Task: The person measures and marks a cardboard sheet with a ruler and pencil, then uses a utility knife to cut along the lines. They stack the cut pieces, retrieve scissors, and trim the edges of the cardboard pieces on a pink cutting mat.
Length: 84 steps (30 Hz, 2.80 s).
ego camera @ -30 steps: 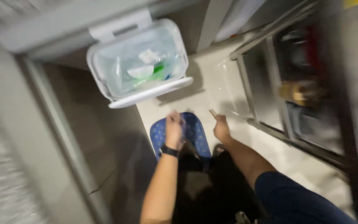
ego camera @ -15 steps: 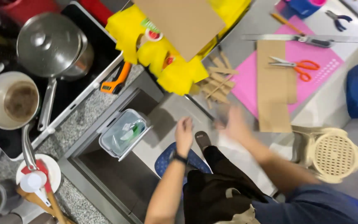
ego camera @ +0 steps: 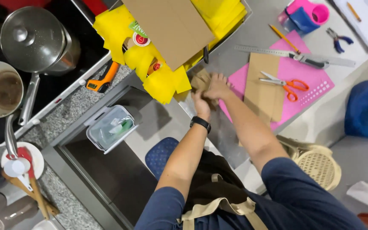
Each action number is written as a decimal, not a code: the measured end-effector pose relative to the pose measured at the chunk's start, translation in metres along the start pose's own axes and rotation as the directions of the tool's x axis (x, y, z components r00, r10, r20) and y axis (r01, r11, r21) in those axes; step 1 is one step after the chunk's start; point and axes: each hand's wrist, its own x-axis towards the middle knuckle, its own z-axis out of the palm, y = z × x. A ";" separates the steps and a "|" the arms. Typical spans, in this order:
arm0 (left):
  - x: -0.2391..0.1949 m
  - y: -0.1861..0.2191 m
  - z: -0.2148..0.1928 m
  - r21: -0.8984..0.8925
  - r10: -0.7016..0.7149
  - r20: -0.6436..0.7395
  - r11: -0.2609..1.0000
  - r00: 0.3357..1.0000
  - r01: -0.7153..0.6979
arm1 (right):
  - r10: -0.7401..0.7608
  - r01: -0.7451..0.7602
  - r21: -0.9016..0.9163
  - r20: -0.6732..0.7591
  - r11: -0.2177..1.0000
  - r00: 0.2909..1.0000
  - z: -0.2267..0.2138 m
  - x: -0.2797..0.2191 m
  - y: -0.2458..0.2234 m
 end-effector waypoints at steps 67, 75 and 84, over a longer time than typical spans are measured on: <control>0.065 0.168 -0.588 0.906 -0.062 -0.032 0.419 0.998 0.055 | 0.115 -0.335 -0.030 0.965 0.942 0.235 0.370 0.053 -0.454; 0.073 0.158 -0.587 0.896 -0.032 -0.005 0.443 0.999 0.019 | 0.040 -0.716 0.256 0.929 0.649 0.368 0.377 0.032 -0.475; 0.083 0.136 -0.592 0.852 0.016 -0.096 0.519 0.995 0.073 | 0.081 -0.791 0.552 0.804 0.263 0.589 0.430 0.045 -0.433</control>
